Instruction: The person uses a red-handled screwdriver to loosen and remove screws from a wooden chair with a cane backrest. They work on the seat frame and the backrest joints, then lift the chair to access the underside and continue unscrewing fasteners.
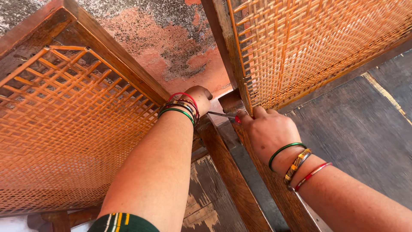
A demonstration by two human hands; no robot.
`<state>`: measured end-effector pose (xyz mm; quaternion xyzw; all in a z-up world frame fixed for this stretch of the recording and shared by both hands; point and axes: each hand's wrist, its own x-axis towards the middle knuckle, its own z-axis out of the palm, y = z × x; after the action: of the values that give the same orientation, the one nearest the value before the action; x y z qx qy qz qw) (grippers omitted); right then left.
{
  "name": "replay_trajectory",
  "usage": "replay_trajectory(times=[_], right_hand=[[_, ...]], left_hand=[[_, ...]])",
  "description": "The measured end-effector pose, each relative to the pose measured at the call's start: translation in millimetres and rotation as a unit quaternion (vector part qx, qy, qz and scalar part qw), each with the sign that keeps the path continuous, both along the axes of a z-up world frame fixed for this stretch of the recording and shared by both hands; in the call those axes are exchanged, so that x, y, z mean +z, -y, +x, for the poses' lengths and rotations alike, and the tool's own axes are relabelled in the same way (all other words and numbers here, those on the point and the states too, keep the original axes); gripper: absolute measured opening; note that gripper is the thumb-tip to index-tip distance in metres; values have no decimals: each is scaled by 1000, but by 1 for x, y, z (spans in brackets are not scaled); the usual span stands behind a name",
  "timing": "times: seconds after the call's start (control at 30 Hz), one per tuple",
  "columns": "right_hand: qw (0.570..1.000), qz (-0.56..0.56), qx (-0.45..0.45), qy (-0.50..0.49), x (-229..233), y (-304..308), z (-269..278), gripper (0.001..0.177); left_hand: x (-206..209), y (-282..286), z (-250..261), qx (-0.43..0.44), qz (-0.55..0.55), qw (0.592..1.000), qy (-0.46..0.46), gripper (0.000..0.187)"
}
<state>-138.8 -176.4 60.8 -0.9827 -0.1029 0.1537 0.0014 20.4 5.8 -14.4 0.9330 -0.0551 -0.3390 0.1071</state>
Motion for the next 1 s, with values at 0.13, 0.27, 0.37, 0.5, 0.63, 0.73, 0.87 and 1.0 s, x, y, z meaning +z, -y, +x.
replay_trajectory(times=[0.13, 0.27, 0.37, 0.5, 0.63, 0.73, 0.87, 1.0], right_hand=[[1000, -1, 9, -16, 5, 5, 8, 58], [999, 12, 10, -40, 14, 4, 18, 46], [999, 24, 15, -43, 20, 5, 26, 33], [998, 62, 13, 13, 19, 6, 26, 30], [997, 73, -28, 10, 11, 2, 29, 23], [996, 52, -73, -29, 6, -2, 36, 21], [989, 88, -99, -72, 3, -7, 40, 23], [986, 156, -45, 39, 1, 2, 25, 38]], left_hand=[[18, 7, -5, -70, 18, 997, -7, 48], [43, 11, -22, -155, 92, 983, -36, 32], [52, 8, -34, -156, 66, 985, -16, 28], [48, 7, -42, -194, 61, 977, 70, 25], [45, 6, -46, -166, 64, 982, 57, 26], [49, 6, -47, -155, 93, 983, 35, 30], [54, 9, -48, -74, 46, 996, 10, 27], [55, 9, -45, -169, 96, 980, 42, 29]])
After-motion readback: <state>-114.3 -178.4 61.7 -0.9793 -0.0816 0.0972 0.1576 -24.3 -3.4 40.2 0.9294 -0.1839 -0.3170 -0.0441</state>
